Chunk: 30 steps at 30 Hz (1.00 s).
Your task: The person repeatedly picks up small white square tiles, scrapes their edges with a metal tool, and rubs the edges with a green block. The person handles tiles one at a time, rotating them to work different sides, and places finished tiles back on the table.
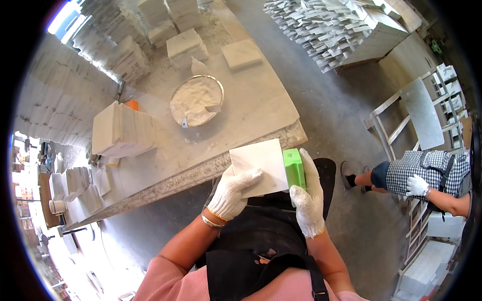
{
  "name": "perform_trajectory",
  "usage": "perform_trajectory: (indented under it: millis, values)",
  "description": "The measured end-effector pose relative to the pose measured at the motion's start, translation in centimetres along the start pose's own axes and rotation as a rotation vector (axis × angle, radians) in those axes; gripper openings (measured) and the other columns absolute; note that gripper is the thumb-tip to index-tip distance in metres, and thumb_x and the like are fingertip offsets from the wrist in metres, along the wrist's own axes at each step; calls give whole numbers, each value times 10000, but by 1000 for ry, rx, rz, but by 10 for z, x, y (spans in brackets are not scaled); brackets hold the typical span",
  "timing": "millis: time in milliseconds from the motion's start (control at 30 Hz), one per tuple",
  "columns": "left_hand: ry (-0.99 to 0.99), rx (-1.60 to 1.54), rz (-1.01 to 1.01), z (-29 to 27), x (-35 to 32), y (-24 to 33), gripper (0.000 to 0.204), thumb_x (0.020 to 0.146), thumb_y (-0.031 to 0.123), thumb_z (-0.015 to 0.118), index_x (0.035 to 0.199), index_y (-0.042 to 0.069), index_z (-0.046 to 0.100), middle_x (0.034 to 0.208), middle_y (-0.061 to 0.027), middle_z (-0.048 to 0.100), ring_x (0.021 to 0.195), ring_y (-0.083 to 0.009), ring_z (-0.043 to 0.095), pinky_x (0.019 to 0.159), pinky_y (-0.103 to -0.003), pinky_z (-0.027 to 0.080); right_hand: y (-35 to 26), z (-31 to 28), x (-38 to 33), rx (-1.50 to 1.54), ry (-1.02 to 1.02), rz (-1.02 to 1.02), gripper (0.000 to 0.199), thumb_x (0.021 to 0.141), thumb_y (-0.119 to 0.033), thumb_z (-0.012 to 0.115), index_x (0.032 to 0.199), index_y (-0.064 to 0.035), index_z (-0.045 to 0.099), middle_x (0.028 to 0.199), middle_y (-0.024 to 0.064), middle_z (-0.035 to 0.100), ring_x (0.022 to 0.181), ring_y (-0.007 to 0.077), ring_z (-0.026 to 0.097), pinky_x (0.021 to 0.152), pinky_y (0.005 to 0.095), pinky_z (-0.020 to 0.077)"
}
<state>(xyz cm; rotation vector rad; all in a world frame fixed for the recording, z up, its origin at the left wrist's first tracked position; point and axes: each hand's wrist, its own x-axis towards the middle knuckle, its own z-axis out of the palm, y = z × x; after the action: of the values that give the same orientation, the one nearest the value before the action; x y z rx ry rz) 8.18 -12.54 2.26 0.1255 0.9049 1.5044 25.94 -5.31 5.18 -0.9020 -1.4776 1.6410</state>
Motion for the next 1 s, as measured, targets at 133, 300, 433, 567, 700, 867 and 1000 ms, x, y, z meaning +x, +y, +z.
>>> perform_trajectory:
  millis: [133,300,433,567,700,867,1000]
  values:
    - [25,-27,26,6,-4,1,458,880,53,721,1304,2,556,1201,-84,662,1081,-201,655,961,-367,534,14,7,22,202,57,185,748,863,-149,619,1538,14,340,1412,86,521,1237,146,511,1070,291,387]
    - [14,-38,47,1,-1,8,463,874,50,727,1302,-1,561,1202,-83,663,1083,-195,650,968,-365,528,-9,-1,-12,-1,-106,112,762,859,-173,604,1537,30,322,1481,153,466,1339,216,454,1135,344,333]
    - [-50,-38,-29,9,-3,3,493,861,50,732,1318,2,551,1219,-88,657,1080,-194,648,965,-361,524,4,3,16,47,54,72,731,884,-165,562,1536,45,308,1502,147,444,1381,209,417,1164,333,292]
    - [-34,-94,26,4,-2,11,511,864,43,712,1336,-14,524,1223,-109,649,1098,-217,648,983,-385,525,-12,9,7,55,-7,112,741,905,-199,574,1544,44,288,1516,143,433,1390,211,408,1170,331,278]
    - [-1,-57,37,0,1,16,565,850,81,706,1367,3,492,1236,-123,638,1122,-258,641,994,-424,521,-5,3,-11,-60,-107,49,769,880,-197,609,1545,27,295,1505,158,450,1381,231,433,1158,349,312]
    - [-47,-153,-126,3,-3,1,648,834,97,730,1415,14,453,1303,-144,599,1180,-297,614,1040,-460,498,6,4,35,14,-2,14,714,924,-230,572,1551,-11,310,1460,129,487,1307,227,491,1110,342,369]
    - [-115,-222,-76,5,-4,11,674,826,102,737,1424,21,437,1303,-145,599,1191,-304,611,1042,-475,500,-15,-3,26,217,-55,245,756,923,-275,597,1559,-7,289,1428,128,506,1219,211,556,1048,364,441]
